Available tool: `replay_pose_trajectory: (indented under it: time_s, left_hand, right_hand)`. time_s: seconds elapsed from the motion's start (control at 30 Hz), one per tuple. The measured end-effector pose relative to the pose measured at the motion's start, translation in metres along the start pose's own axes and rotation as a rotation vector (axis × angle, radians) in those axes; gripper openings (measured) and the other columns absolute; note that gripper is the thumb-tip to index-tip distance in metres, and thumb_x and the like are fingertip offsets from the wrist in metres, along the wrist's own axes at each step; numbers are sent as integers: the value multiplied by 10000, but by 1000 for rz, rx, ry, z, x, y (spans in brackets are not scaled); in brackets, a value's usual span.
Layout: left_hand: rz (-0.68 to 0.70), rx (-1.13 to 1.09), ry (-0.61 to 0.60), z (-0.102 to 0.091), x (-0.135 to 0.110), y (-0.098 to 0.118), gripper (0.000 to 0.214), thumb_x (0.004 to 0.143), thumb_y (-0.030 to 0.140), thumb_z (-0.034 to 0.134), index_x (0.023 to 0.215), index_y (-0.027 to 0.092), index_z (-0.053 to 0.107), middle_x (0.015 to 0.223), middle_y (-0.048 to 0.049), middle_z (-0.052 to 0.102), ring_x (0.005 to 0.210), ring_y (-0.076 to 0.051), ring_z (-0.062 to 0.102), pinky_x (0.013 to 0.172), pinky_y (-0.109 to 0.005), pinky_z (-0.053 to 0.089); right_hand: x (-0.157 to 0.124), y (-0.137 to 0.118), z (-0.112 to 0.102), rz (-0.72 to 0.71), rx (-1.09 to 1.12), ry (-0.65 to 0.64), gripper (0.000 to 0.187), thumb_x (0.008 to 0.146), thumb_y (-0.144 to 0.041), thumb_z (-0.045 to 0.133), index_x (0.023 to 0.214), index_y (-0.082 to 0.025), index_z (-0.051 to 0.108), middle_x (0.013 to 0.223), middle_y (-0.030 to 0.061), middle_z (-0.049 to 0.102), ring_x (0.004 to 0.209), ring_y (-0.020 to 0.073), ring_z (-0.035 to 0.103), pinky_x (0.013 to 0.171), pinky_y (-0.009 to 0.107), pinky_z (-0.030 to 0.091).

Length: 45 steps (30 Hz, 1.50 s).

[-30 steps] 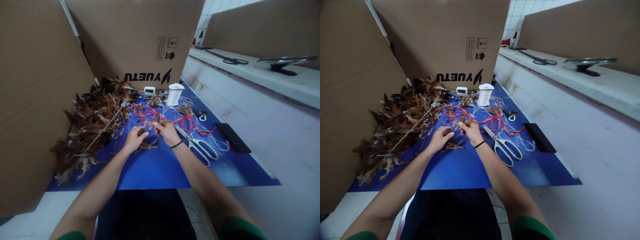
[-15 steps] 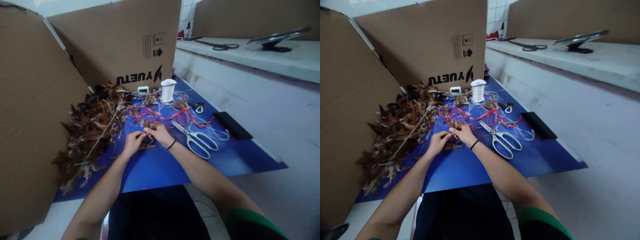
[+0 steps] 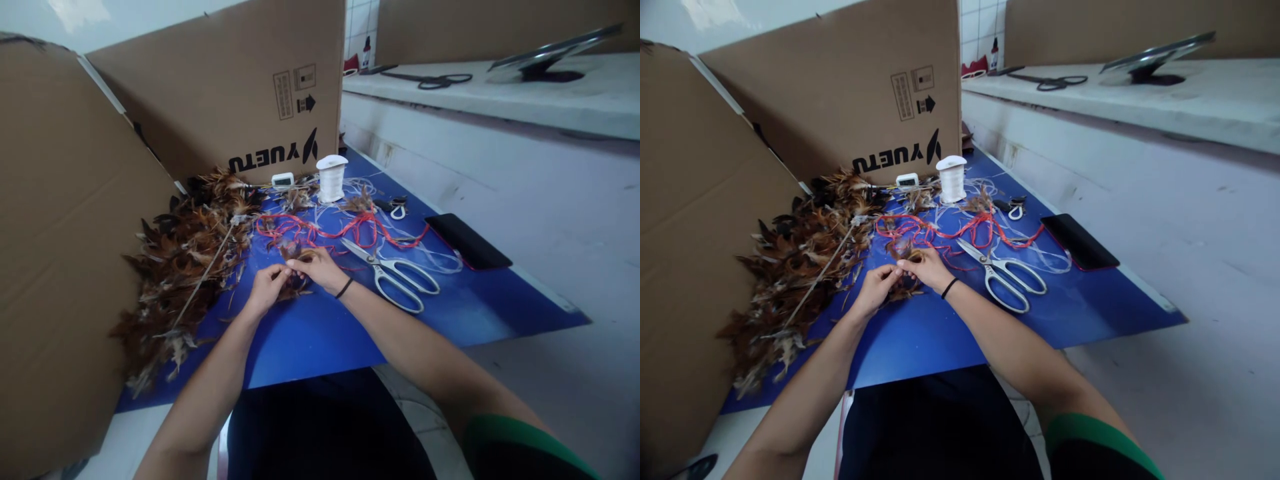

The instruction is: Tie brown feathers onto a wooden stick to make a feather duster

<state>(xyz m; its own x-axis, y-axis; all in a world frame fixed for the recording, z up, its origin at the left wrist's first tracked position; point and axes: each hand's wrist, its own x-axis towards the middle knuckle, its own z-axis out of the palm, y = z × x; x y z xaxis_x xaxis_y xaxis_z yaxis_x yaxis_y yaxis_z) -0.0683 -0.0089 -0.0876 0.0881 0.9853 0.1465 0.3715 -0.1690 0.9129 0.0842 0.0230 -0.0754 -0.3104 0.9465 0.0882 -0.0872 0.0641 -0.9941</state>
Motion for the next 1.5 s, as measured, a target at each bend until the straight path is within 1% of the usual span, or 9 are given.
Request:
replay_pose_trajectory:
  time_s: [0.1, 0.2, 0.37, 0.53, 0.8, 0.97, 1.1, 1.27, 1.5]
  left_hand:
    - [-20, -97, -71, -2, 0, 0, 300, 755, 425, 600, 788, 130, 644, 612, 14, 573, 521, -85, 455, 509, -202, 359]
    - [-34, -151, -97, -4, 0, 1, 327, 710, 403, 658, 889, 129, 652, 674, -3, 619, 528, -86, 485, 513, -205, 385]
    - [-17, -125, -77, -4, 1, 2, 274, 729, 382, 640, 858, 141, 665, 666, -5, 632, 530, -91, 516, 512, -206, 411]
    - [-18, -100, -43, -3, 1, 4, 251, 734, 392, 629, 790, 151, 670, 628, 3, 623, 505, -86, 507, 490, -201, 401]
    - [-9, -87, -26, -2, 0, 3, 228, 720, 381, 644, 739, 155, 665, 590, 19, 606, 486, -78, 491, 490, -199, 397]
    - [13, -79, -26, -1, 0, 0, 247, 694, 382, 671, 803, 160, 666, 644, 13, 635, 509, -88, 521, 519, -210, 423]
    - [101, 47, 40, 1, -1, 0, 276, 672, 381, 699, 840, 165, 665, 727, -15, 671, 620, -127, 589, 615, -240, 459]
    - [247, 306, 93, 1, -3, 3, 211, 729, 376, 652, 833, 194, 673, 782, -33, 691, 694, -154, 619, 690, -268, 461]
    - [284, 407, 81, -2, -3, 5, 198, 822, 345, 548, 849, 197, 678, 769, -29, 687, 677, -141, 614, 688, -250, 447]
  right_hand:
    - [1, 0, -3, 55, 75, 11, 247, 648, -333, 698, 584, -137, 562, 459, -32, 511, 423, 68, 453, 433, 208, 381]
    - [3, 0, -8, 117, 231, 6, 262, 633, -344, 721, 622, -126, 576, 499, -22, 540, 432, 66, 463, 442, 212, 393]
    - [2, 0, -11, 198, 372, -70, 270, 625, -327, 743, 662, -107, 591, 544, -14, 564, 443, 59, 474, 436, 201, 397]
    - [1, -1, -10, 254, 392, -120, 226, 650, -277, 736, 649, -104, 591, 534, -12, 562, 443, 59, 484, 434, 194, 410]
    - [0, -1, -8, 239, 366, -149, 255, 627, -300, 750, 641, -102, 590, 518, -12, 569, 434, 53, 475, 425, 182, 403]
    - [0, -1, -7, 236, 333, -88, 257, 615, -302, 756, 628, -107, 589, 490, -21, 552, 430, 53, 473, 417, 180, 389]
    - [0, 0, -7, 209, 315, -51, 236, 621, -293, 743, 623, -109, 594, 499, -15, 566, 418, 50, 468, 407, 177, 379]
    - [0, 1, -6, 215, 294, -42, 220, 625, -279, 735, 612, -112, 593, 471, -20, 547, 415, 50, 471, 402, 168, 382]
    - [1, 3, -5, 194, 280, -73, 210, 648, -279, 712, 625, -108, 592, 494, -9, 562, 399, 53, 462, 390, 177, 383]
